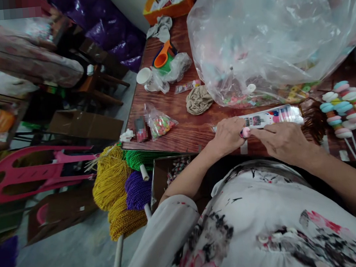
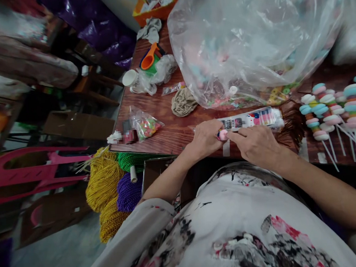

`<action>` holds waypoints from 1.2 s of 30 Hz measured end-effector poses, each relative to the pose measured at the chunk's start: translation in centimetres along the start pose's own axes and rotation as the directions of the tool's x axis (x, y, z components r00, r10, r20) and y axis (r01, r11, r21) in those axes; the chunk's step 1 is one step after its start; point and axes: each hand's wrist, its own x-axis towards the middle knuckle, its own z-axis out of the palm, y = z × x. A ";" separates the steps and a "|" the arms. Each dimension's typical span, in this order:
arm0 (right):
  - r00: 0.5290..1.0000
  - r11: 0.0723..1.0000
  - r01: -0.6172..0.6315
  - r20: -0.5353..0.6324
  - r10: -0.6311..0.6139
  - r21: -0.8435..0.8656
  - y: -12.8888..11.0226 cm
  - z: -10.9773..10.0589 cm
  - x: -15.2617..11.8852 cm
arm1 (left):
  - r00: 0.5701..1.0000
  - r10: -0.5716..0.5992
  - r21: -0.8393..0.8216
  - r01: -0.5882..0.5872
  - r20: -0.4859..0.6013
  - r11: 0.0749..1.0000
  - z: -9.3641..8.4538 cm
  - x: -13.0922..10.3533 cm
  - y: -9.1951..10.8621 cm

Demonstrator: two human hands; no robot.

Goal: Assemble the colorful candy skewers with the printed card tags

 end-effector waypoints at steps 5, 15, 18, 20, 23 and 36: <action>0.981 1.000 0.013 0.196 -0.013 0.002 0.9 -0.1 -0.6 | 0.993 -0.013 -0.052 0.020 0.120 0.998 0.0 0.3 0.1; 0.999 0.963 -0.054 0.017 0.051 0.262 4.3 -2.3 1.0 | 0.974 -0.073 -0.271 0.130 0.213 0.954 -0.2 -0.3 0.0; 0.992 0.938 0.125 -0.028 -0.123 0.322 5.3 -2.8 1.6 | 0.954 -0.001 -0.610 0.192 0.300 0.769 -0.9 -0.2 0.1; 0.978 0.911 0.201 -0.017 -0.209 0.359 5.6 -2.9 1.8 | 0.937 0.088 -0.773 0.222 0.337 0.594 -1.5 -0.1 0.3; 0.964 0.894 0.240 0.013 -0.264 0.379 5.7 -2.8 1.9 | 0.896 0.182 -0.865 0.311 0.405 0.394 -2.0 0.1 0.8; 0.919 0.800 0.017 0.305 -0.249 0.600 6.6 -3.5 4.1 | 0.609 0.537 -0.807 0.505 0.584 0.306 -1.3 0.5 1.0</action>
